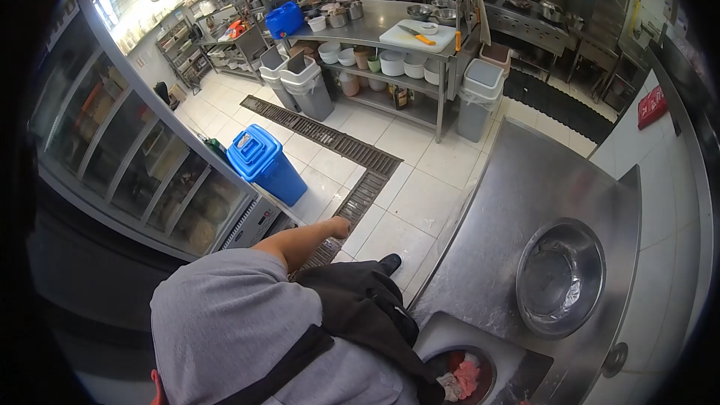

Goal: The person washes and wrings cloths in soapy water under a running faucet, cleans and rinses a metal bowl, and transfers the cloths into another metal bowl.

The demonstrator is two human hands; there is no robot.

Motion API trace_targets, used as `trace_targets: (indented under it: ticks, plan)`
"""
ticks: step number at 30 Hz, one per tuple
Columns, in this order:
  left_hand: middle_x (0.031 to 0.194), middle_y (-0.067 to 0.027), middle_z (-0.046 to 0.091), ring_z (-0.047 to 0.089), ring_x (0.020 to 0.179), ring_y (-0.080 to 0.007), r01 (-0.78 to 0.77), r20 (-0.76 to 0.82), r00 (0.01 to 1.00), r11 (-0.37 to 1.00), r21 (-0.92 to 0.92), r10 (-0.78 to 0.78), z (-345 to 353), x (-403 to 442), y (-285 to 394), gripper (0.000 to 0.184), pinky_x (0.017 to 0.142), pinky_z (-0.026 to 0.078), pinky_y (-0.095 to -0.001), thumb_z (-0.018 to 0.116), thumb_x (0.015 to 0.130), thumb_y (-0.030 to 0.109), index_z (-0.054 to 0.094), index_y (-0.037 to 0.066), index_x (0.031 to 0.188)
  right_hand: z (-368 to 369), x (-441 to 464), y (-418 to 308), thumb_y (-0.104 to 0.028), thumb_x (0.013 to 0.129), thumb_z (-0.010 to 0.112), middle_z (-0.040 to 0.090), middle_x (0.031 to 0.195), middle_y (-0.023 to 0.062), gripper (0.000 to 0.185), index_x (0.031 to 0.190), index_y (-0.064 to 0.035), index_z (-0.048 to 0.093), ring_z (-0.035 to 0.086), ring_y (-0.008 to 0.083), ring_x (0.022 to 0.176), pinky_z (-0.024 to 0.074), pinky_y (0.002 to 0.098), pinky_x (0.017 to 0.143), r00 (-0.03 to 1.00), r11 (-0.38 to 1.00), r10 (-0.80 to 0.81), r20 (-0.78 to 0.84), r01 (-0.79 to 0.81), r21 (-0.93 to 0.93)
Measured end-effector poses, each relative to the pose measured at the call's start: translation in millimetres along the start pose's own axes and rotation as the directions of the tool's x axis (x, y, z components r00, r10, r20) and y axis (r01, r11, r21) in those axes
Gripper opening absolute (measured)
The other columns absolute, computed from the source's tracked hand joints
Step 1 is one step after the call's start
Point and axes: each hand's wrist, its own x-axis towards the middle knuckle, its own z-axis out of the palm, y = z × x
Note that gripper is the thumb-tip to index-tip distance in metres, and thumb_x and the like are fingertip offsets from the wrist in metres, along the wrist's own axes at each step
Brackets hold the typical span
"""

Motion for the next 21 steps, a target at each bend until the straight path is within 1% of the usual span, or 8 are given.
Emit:
trace_targets:
  ticks: [4,7,9,12,14,16,19,21]
  plan:
    - [0.099,-0.0197,0.064,0.061,0.095,-0.032,-0.075,-0.025,0.997,0.997,0.034,0.075,1,15,2,0.028,0.082,0.049,-0.0393,0.05,0.073,0.016,0.068,0.002,0.089,3,-4,-5,-0.026,0.08,0.054,0.062,0.088,0.0122,0.031,0.096,-0.0011,0.06,0.062,0.0252,0.075,0.0521,0.034,0.059,1.0,1.0,-0.011,0.014,0.011,-0.021]
    - [0.097,-0.0191,0.064,0.062,0.093,-0.0322,-0.098,0.015,0.995,0.991,0.094,0.097,-6,21,7,0.028,0.081,0.049,-0.0399,0.05,0.072,0.016,0.068,0.003,0.088,0,-7,-3,-0.026,0.08,0.053,0.062,0.087,0.0125,0.03,0.095,-0.0009,0.061,0.062,0.0252,0.074,0.0518,0.0341,0.059,1.0,1.0,-0.014,-0.004,0.014,-0.014]
    - [0.097,-0.019,0.064,0.062,0.093,-0.0321,-0.133,-0.028,0.99,0.986,0.102,0.137,-5,23,8,0.028,0.081,0.049,-0.04,0.049,0.072,0.016,0.069,0.004,0.089,-1,-8,1,-0.026,0.08,0.053,0.062,0.086,0.0127,0.03,0.094,-0.0007,0.061,0.062,0.0252,0.073,0.0516,0.0341,0.058,1.0,1.0,-0.006,-0.024,0.006,0.005]
    - [0.098,-0.0187,0.064,0.062,0.094,-0.0316,-0.113,-0.003,0.994,0.989,0.092,0.113,-10,17,14,0.028,0.081,0.049,-0.0396,0.049,0.073,0.017,0.069,0.004,0.089,-10,-13,4,-0.025,0.08,0.053,0.063,0.084,0.013,0.029,0.092,-0.0005,0.062,0.062,0.0252,0.071,0.0514,0.0342,0.058,0.997,0.999,-0.006,-0.079,0.01,0.052]
    - [0.098,-0.0187,0.064,0.062,0.094,-0.0315,-0.123,-0.002,0.992,0.986,0.109,0.124,-8,21,12,0.028,0.082,0.049,-0.0393,0.049,0.073,0.017,0.069,0.004,0.089,-25,-13,3,-0.025,0.08,0.053,0.063,0.083,0.0132,0.029,0.091,-0.0004,0.062,0.062,0.0252,0.071,0.0512,0.0343,0.057,0.987,0.993,-0.011,-0.162,0.03,0.115]
    - [0.099,-0.0186,0.064,0.062,0.094,-0.0313,-0.132,-0.004,0.991,0.983,0.125,0.134,-5,26,10,0.029,0.082,0.049,-0.039,0.05,0.073,0.017,0.069,0.004,0.089,-62,-7,-5,-0.025,0.08,0.052,0.064,0.082,0.0134,0.029,0.09,-0.0003,0.063,0.062,0.0252,0.07,0.051,0.0344,0.057,0.949,0.977,-0.038,-0.312,0.1,0.188]
    - [0.099,-0.0187,0.064,0.062,0.094,-0.0312,-0.127,-0.009,0.991,0.974,0.188,0.131,-5,32,7,0.028,0.082,0.049,-0.0388,0.05,0.073,0.018,0.069,0.004,0.089,-142,-6,-20,-0.025,0.08,0.052,0.064,0.081,0.0138,0.028,0.088,0.0,0.064,0.062,0.0252,0.068,0.0508,0.0345,0.057,0.825,0.928,-0.052,-0.562,0.248,0.278]
    - [0.099,-0.0185,0.064,0.061,0.095,-0.0306,-0.136,0.012,0.991,0.973,0.185,0.137,-6,35,7,0.029,0.082,0.049,-0.0388,0.05,0.073,0.018,0.069,0.004,0.089,-180,-12,-30,-0.024,0.08,0.052,0.064,0.08,0.014,0.028,0.087,0.0001,0.064,0.062,0.0253,0.068,0.0506,0.0345,0.056,0.755,0.902,-0.038,-0.655,0.308,0.303]
